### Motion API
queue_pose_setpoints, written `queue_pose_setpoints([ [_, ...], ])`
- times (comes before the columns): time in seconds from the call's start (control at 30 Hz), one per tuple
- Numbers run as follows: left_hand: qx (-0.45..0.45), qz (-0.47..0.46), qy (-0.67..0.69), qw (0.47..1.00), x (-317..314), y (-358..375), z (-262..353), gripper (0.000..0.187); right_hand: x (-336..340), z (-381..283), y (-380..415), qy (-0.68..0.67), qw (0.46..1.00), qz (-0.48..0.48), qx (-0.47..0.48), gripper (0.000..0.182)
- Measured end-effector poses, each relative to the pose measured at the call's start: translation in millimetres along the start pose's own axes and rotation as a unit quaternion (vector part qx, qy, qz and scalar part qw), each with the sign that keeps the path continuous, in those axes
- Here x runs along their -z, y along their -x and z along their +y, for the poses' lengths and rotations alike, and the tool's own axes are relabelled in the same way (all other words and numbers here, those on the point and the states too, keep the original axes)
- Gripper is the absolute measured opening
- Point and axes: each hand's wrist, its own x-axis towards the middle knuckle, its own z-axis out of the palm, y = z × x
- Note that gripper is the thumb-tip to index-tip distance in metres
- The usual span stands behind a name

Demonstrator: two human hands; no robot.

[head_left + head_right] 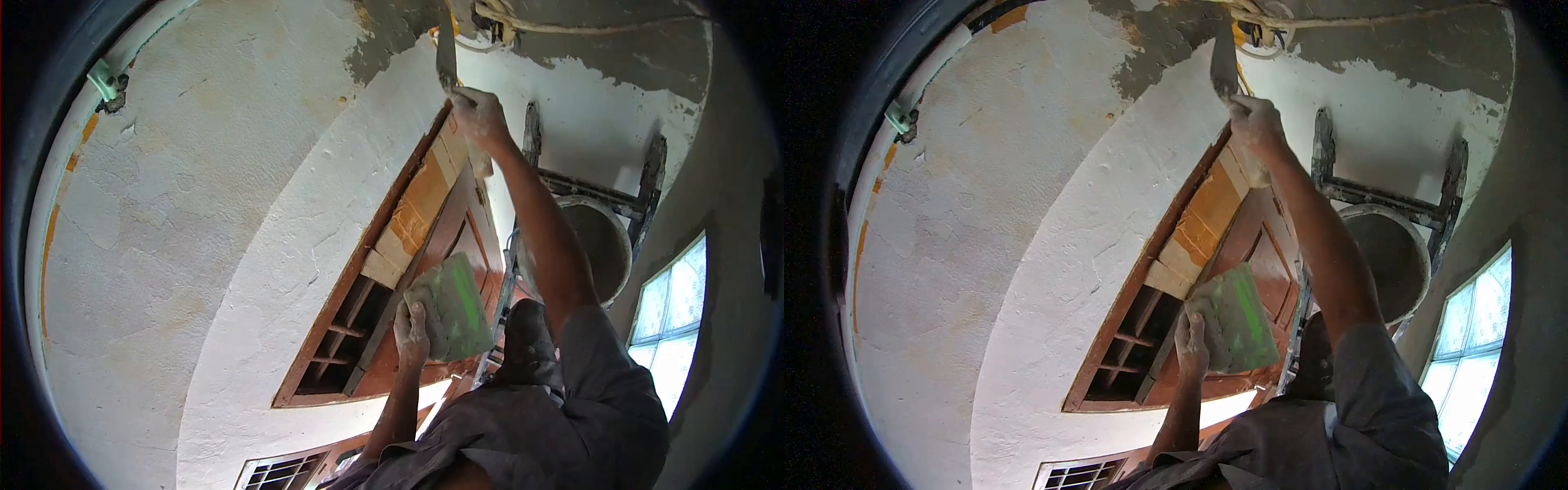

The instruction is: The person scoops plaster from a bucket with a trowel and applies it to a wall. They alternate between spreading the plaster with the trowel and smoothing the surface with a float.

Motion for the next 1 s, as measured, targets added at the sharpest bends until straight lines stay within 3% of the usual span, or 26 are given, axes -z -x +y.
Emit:
queue_pose_setpoints([
  [0.03, 0.006, 0.005, 0.003, 1.000, 1, 2, -4, 0.057, 1, -6, -11, -0.006, 1.000, 0.015, 0.021, 0.032],
  [0.07, 0.014, 0.010, 0.005, 1.000, 3, 5, -9, 0.057, 9, -10, -21, -0.016, 0.997, -0.031, -0.066, 0.032],
  [0.17, 0.018, 0.028, 0.024, 0.999, 6, 10, -23, 0.057, -1, 22, -61, -0.042, 0.997, -0.046, -0.045, 0.033],
  [0.2, 0.016, 0.034, 0.031, 0.999, 6, 10, -25, 0.057, 5, 1, -62, 0.024, 0.996, -0.083, -0.037, 0.032],
  [0.3, 0.042, 0.051, 0.041, 0.997, 4, 11, -24, 0.055, -2, -48, -27, 0.017, 0.994, -0.069, 0.077, 0.031],
  [0.37, 0.052, 0.036, 0.048, 0.997, -1, 8, -26, 0.049, -21, -53, 2, -0.005, 0.975, -0.007, 0.223, 0.033],
  [0.4, 0.057, 0.027, 0.050, 0.997, -4, 6, -27, 0.046, -8, -90, 27, 0.004, 0.986, -0.083, 0.144, 0.033],
  [0.47, 0.056, 0.009, 0.051, 0.997, -12, -1, -27, 0.050, 3, -117, 61, 0.001, 0.979, -0.149, 0.139, 0.032],
  [0.53, 0.051, 0.000, 0.058, 0.997, -19, -3, -25, 0.051, 6, -112, 79, 0.007, 0.960, -0.147, 0.239, 0.030],
  [0.63, 0.052, -0.003, 0.086, 0.995, -25, -3, -20, 0.049, 13, -94, 101, -0.101, 0.984, -0.089, 0.120, 0.028],
  [0.67, 0.066, -0.005, 0.095, 0.993, -23, 0, -18, 0.049, 15, -86, 101, -0.174, 0.976, -0.131, -0.024, 0.027],
  [0.77, 0.085, 0.000, 0.123, 0.989, -18, 9, -21, 0.050, 23, -72, 107, -0.281, 0.913, -0.163, -0.246, 0.027],
  [0.9, 0.129, 0.030, 0.147, 0.980, -10, 17, -35, 0.050, 7, -72, 104, -0.481, 0.822, -0.134, -0.275, 0.036],
  [1.0, 0.137, 0.037, 0.130, 0.981, -6, 21, -30, 0.050, -9, -77, 69, -0.542, 0.781, -0.110, -0.291, 0.039],
])
